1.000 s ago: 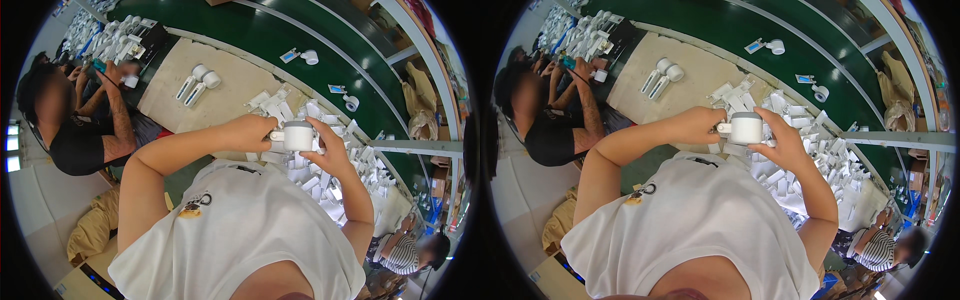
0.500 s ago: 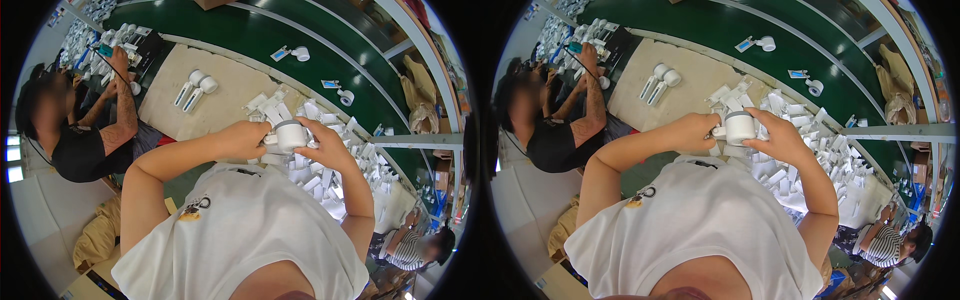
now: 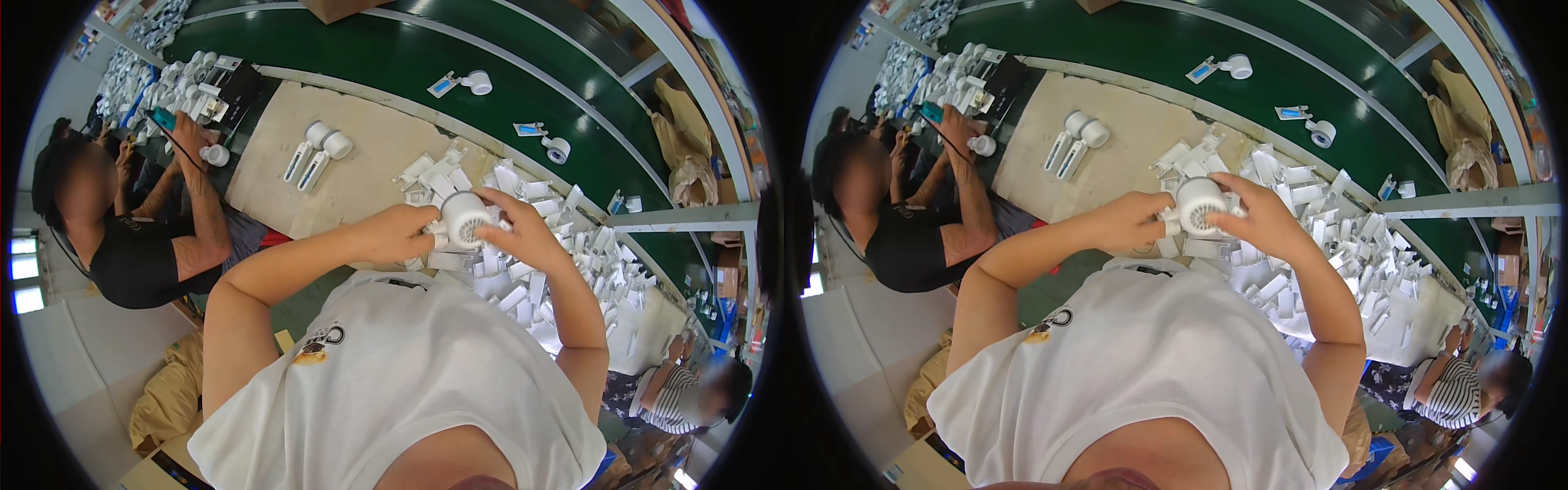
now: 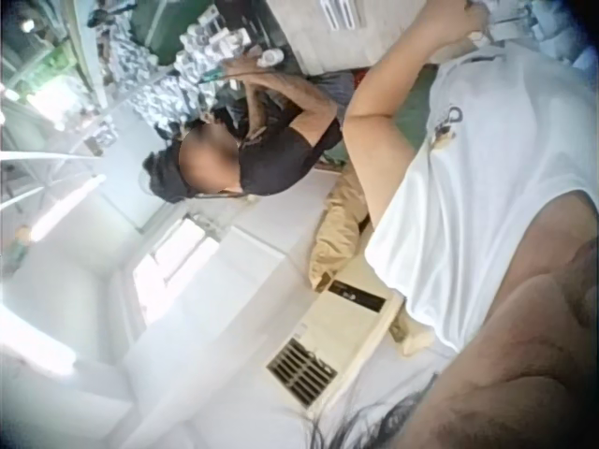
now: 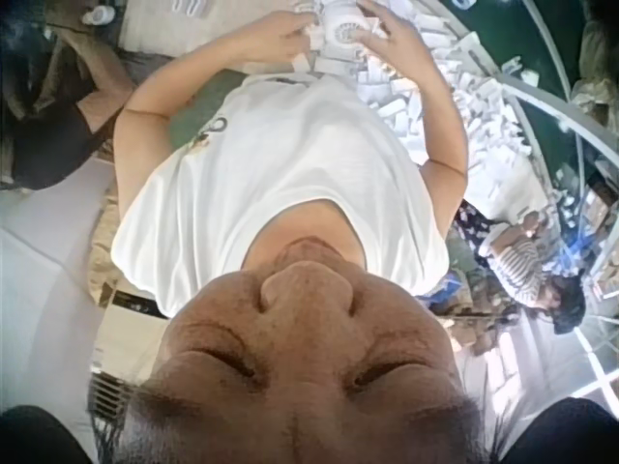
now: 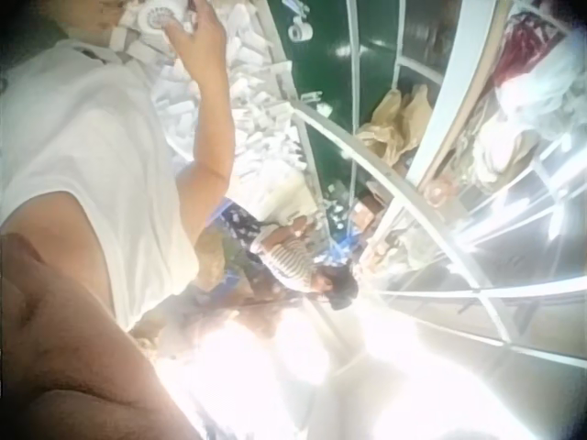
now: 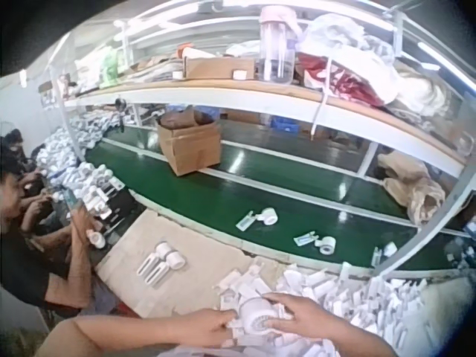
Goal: Assembling the components of small handheld portable fans at a factory workstation.
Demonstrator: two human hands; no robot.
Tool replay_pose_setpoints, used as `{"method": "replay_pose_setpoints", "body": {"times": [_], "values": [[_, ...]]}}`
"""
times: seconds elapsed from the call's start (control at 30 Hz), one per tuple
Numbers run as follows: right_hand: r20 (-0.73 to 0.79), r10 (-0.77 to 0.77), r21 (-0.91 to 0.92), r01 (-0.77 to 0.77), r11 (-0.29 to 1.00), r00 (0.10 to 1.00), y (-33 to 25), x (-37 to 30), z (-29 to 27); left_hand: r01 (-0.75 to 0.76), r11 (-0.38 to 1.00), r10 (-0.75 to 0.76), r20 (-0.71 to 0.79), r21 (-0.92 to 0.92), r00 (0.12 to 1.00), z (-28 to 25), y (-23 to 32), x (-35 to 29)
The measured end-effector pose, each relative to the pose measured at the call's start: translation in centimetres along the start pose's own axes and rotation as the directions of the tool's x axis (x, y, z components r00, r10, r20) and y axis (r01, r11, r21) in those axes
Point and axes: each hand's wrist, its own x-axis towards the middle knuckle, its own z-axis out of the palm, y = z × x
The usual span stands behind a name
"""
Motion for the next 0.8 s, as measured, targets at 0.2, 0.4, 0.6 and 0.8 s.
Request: {"method": "replay_pose_setpoints", "body": {"times": [0.2, 0.4, 0.6, 0.8], "values": [[-0.041, 0.354, 0.751, -0.205, 0.627, 0.935, 5.7, 0.7, 3.8, -0.087, 0.629, 0.0, -0.112, -0.772, 0.994, -0.3, -4.1, 1.3], [0.082, 0.271, 0.62, -0.262, 0.74, 0.959, 6.9, -5.0, 15.0, -0.095, 0.538, -0.158, -0.211, -0.837, 0.965, -0.1, -4.4, 1.1], [-0.146, 0.173, 0.234, -0.136, 0.963, 0.974, 4.2, -6.2, 10.8, -0.244, 0.441, -0.173, -0.349, -0.863, 0.921, 1.0, -5.4, 2.4], [-0.547, -0.302, -0.294, 0.159, 0.943, 0.781, -1.4, 0.0, 6.9, -0.393, 0.347, -0.174, -0.47, -0.852, 0.865, 4.5, -2.5, 4.1]]}}
